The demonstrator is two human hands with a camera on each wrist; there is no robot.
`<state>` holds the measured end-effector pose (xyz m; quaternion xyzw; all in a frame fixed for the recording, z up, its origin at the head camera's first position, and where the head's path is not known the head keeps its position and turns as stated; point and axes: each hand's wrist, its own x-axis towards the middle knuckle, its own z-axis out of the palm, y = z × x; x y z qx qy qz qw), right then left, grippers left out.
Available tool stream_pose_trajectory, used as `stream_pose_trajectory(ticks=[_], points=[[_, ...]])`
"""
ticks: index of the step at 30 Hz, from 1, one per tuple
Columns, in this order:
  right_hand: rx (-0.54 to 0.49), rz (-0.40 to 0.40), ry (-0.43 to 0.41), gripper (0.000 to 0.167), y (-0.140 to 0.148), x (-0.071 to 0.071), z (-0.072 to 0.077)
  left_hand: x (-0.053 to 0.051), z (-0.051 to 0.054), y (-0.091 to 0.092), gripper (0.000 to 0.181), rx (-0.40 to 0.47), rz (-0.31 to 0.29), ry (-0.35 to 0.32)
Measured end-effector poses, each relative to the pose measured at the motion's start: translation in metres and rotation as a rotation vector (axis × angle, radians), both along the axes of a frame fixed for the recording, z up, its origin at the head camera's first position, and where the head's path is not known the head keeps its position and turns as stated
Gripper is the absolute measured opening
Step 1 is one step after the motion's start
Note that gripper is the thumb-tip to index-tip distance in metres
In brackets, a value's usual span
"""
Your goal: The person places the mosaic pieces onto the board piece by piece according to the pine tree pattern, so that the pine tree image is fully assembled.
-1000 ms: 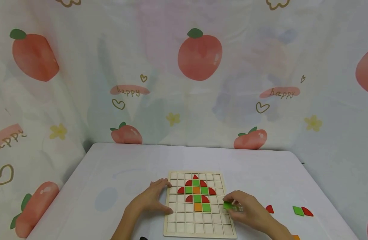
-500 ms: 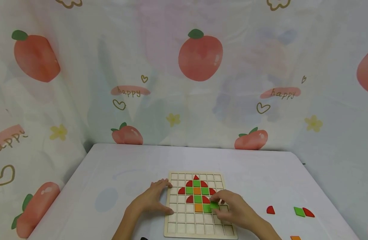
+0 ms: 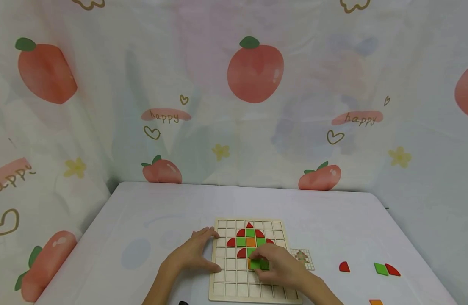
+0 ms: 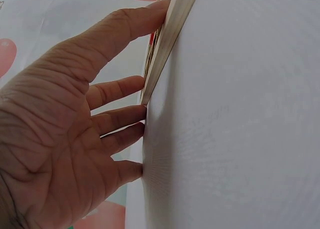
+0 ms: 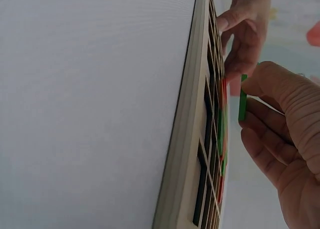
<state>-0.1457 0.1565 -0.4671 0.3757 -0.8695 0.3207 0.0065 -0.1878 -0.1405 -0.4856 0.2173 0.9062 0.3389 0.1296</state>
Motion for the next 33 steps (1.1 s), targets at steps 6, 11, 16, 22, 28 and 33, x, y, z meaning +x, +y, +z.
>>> stream_pose_trajectory(ticks=[6, 11, 16, 22, 28, 33], points=[[0.043, 0.015, -0.036, 0.021, -0.013, -0.006, -0.001, -0.001, 0.000, 0.000, 0.079, 0.004, -0.004, -0.006], [0.096, 0.028, -0.013, 0.023, -0.023, -0.009, -0.001, -0.002, 0.001, 0.000, 0.079, 0.007, -0.003, -0.008], [0.159, 0.029, -0.010, 0.020, -0.029, -0.011, -0.001, -0.002, 0.003, 0.001, 0.078, 0.007, -0.002, -0.018], [0.127, 0.057, 0.031, 0.014, -0.031, -0.012, -0.002, 0.000, 0.005, 0.001, 0.078, 0.012, -0.005, -0.017], [0.090, 0.058, 0.013, 0.011, -0.032, -0.012, -0.003, 0.000, 0.005, 0.001, 0.079, 0.021, -0.007, -0.009], [0.110, 0.025, -0.002, 0.006, -0.026, -0.009, -0.004, 0.000, 0.003, 0.001, 0.079, 0.015, -0.004, -0.013]])
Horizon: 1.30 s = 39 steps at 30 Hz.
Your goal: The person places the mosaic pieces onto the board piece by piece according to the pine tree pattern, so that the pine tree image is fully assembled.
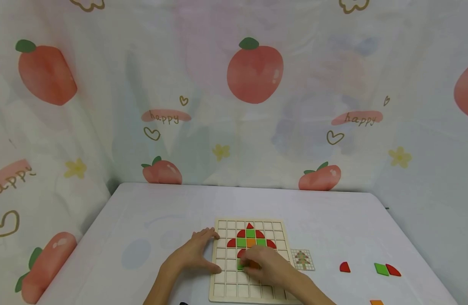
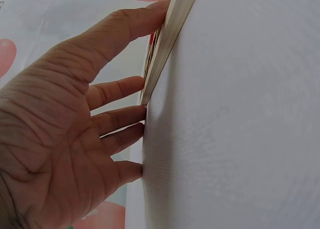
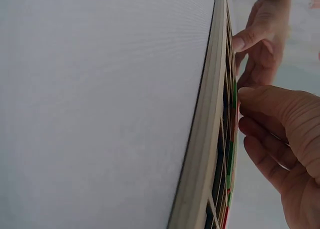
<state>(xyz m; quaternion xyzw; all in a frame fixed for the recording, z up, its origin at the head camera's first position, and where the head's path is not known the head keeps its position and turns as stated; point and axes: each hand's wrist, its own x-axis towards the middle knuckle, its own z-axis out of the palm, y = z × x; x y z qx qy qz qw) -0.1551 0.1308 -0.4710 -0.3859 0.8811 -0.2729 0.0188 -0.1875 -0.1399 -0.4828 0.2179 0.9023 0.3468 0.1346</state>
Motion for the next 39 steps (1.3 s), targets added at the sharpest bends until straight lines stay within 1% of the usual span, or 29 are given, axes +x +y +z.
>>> stream_pose_trajectory(ticks=[4, 7, 9, 11, 15, 18, 20, 22, 25, 29, 31, 34, 38, 39], points=[[-0.054, -0.025, 0.016, 0.008, 0.011, 0.005, -0.002, 0.001, 0.000, 0.001, 0.080, -0.013, 0.007, 0.002], [-0.085, -0.031, 0.061, 0.010, 0.021, 0.008, -0.005, 0.001, 0.001, 0.001, 0.079, -0.008, 0.011, 0.004], [-0.091, -0.040, 0.078, 0.011, 0.027, 0.010, -0.006, 0.001, 0.000, 0.000, 0.079, -0.013, 0.012, 0.006], [-0.094, -0.049, 0.074, 0.013, 0.034, 0.012, -0.007, 0.000, -0.001, 0.000, 0.079, -0.014, 0.013, 0.007], [-0.112, -0.075, 0.030, 0.013, 0.046, 0.017, -0.007, -0.001, -0.004, 0.000, 0.080, -0.023, 0.020, 0.004], [-0.109, -0.116, -0.027, 0.012, 0.055, 0.021, -0.006, 0.000, -0.005, 0.000, 0.080, -0.020, 0.023, -0.001], [-0.101, -0.143, -0.047, 0.012, 0.059, 0.023, -0.005, 0.000, -0.005, 0.000, 0.079, -0.017, 0.020, 0.001], [-0.094, -0.158, -0.035, 0.012, 0.064, 0.025, -0.004, 0.001, -0.004, 0.000, 0.079, -0.015, 0.015, 0.005], [-0.094, -0.172, 0.007, 0.013, 0.070, 0.027, -0.003, 0.001, -0.003, 0.000, 0.079, -0.014, 0.009, 0.013], [-0.079, -0.219, -0.002, 0.015, 0.079, 0.031, 0.001, 0.001, -0.001, 0.001, 0.080, -0.018, 0.012, 0.013], [-0.070, -0.239, 0.004, 0.017, 0.084, 0.033, 0.002, 0.001, -0.001, 0.001, 0.080, -0.021, 0.016, 0.012], [-0.062, -0.255, 0.042, 0.019, 0.091, 0.035, 0.002, 0.002, -0.001, 0.001, 0.079, -0.023, 0.023, 0.008], [-0.043, -0.294, 0.029, 0.022, 0.101, 0.036, 0.003, 0.002, -0.001, 0.001, 0.079, -0.020, 0.022, 0.007], [-0.046, -0.296, 0.045, 0.023, 0.103, 0.037, 0.002, 0.002, -0.001, 0.001, 0.079, -0.019, 0.022, 0.007]])
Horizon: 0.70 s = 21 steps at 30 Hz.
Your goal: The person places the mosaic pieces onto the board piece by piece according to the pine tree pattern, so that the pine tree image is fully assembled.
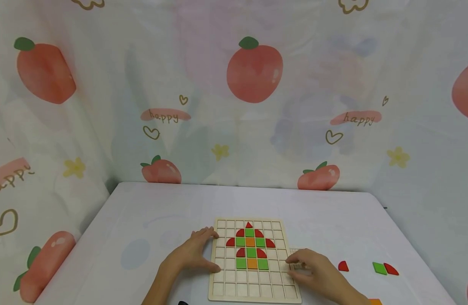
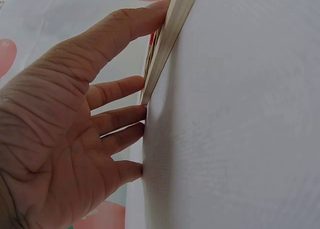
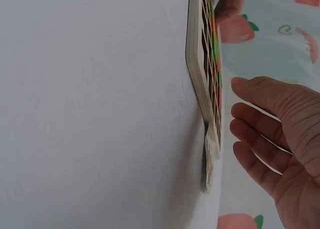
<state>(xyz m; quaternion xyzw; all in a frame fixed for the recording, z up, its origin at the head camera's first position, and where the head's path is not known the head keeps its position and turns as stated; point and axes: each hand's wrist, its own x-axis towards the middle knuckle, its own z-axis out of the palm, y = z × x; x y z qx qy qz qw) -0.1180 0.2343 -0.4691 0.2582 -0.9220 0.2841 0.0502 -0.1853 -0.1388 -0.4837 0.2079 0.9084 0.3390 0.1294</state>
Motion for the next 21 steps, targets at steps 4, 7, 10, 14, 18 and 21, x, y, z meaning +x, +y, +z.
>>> stream_pose_trajectory(ticks=[4, 7, 10, 14, 18, 21], points=[[-0.008, -0.008, 0.077, 0.027, 0.010, 0.001, -0.002, 0.000, 0.000, 0.000, 0.078, 0.002, -0.001, 0.003], [-0.021, -0.016, 0.133, 0.029, 0.018, 0.002, -0.005, 0.000, 0.001, 0.000, 0.079, -0.001, -0.001, 0.002], [-0.037, -0.017, 0.171, 0.031, 0.025, 0.002, -0.007, -0.001, 0.001, 0.001, 0.079, -0.005, -0.001, -0.003], [-0.044, -0.025, 0.206, 0.032, 0.034, 0.003, -0.008, -0.001, 0.000, 0.001, 0.079, -0.008, 0.005, -0.014], [-0.035, -0.063, 0.193, 0.032, 0.042, 0.004, -0.007, -0.001, 0.000, 0.001, 0.079, -0.011, 0.008, -0.019], [-0.030, -0.104, 0.169, 0.031, 0.048, 0.006, -0.006, -0.001, -0.001, 0.000, 0.079, -0.012, 0.005, -0.017]])
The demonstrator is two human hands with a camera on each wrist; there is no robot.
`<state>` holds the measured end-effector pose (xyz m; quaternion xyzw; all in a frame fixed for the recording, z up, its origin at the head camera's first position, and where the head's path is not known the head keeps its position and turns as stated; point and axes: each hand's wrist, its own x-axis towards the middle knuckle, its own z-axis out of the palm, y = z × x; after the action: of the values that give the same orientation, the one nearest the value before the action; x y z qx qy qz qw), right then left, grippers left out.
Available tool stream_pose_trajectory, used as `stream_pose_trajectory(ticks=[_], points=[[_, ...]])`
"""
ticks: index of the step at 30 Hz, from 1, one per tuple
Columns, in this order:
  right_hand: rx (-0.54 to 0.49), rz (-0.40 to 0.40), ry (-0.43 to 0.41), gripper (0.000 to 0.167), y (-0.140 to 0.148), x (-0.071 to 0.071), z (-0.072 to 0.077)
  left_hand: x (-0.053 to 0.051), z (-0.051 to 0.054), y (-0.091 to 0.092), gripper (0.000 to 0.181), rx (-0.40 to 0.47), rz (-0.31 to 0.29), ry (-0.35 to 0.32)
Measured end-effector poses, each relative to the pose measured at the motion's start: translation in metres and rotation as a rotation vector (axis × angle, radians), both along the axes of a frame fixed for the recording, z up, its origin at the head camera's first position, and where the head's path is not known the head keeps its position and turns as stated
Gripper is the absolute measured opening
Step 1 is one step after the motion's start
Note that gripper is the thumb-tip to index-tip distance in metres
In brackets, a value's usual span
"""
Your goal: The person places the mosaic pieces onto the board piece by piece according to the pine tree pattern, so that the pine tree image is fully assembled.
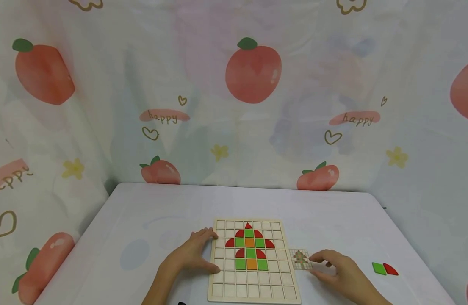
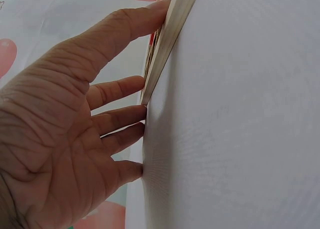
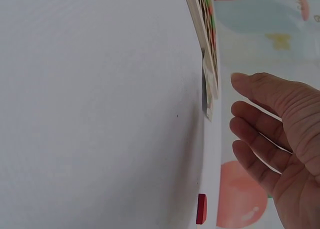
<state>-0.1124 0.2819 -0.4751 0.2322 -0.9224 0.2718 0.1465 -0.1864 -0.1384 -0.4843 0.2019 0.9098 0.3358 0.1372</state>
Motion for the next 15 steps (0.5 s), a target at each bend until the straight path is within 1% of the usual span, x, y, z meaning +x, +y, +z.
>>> stream_pose_trajectory(ticks=[8, 10, 15], points=[[-0.018, -0.117, -0.082, 0.030, 0.012, 0.005, 0.002, 0.000, -0.002, -0.001, 0.079, 0.008, -0.002, 0.002], [-0.018, -0.144, -0.117, 0.030, 0.016, 0.006, 0.003, 0.000, -0.002, -0.001, 0.079, 0.010, -0.003, 0.002], [-0.017, -0.209, -0.259, 0.034, 0.026, 0.010, 0.006, 0.000, -0.001, 0.000, 0.079, 0.007, -0.002, 0.007]])
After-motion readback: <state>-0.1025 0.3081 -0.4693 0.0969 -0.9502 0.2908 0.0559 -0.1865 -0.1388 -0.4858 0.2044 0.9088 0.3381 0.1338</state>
